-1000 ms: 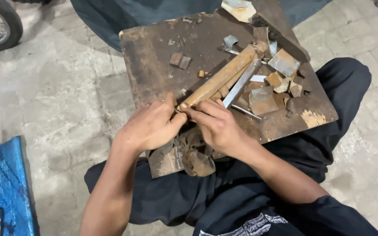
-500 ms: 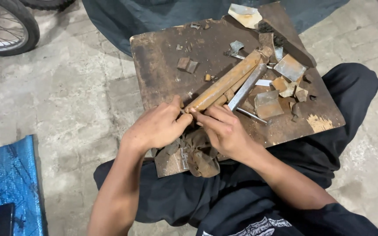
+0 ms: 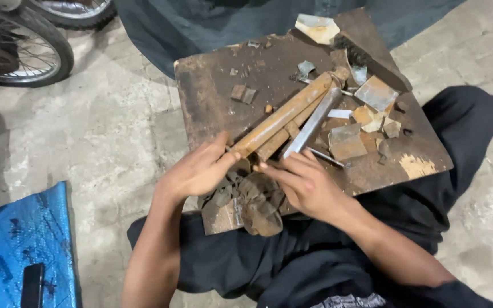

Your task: Polishing the surface of a cylindrical metal component using sandpaper and a metal rod on a wooden work surface.

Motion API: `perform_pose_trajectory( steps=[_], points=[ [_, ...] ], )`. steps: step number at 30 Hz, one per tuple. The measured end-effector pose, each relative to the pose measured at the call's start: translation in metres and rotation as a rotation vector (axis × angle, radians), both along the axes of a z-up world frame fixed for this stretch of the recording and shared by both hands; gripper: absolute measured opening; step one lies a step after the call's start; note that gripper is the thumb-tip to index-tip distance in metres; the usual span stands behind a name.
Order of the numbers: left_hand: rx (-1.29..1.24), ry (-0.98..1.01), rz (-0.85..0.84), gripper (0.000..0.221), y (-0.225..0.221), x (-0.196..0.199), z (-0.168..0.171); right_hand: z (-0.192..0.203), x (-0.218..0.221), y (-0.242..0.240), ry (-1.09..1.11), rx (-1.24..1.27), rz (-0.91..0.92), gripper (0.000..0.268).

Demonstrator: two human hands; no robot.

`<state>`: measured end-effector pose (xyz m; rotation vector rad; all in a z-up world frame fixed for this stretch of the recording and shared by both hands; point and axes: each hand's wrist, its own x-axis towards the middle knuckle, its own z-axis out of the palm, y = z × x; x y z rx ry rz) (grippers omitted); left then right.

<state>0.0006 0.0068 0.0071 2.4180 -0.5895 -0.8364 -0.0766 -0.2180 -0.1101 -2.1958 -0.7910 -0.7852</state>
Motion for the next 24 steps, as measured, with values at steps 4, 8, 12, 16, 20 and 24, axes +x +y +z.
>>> perform_pose_trajectory(
  steps=[4,8,12,16,20,24],
  points=[
    [-0.027,0.025,0.034,0.054,0.002,0.001,-0.007,0.011,-0.005,-0.012,0.013,0.105,-0.012,0.016],
    [-0.025,-0.016,0.111,0.051,0.007,0.007,-0.028,0.005,0.009,-0.020,0.078,0.216,0.002,0.016],
    [-0.083,-0.093,0.216,0.049,0.011,0.012,-0.045,-0.004,0.020,-0.013,0.128,0.360,0.029,0.015],
    [-0.204,-0.160,0.310,0.048,0.014,0.014,-0.066,-0.008,0.027,-0.011,0.160,0.382,0.026,0.013],
    [-0.356,-0.259,0.317,0.038,0.005,0.006,-0.082,0.001,0.022,-0.015,0.199,0.420,0.028,0.015],
    [-0.386,-0.285,0.398,0.051,-0.009,-0.016,-0.073,0.006,0.017,-0.019,0.241,0.441,0.055,0.012]
  ],
)
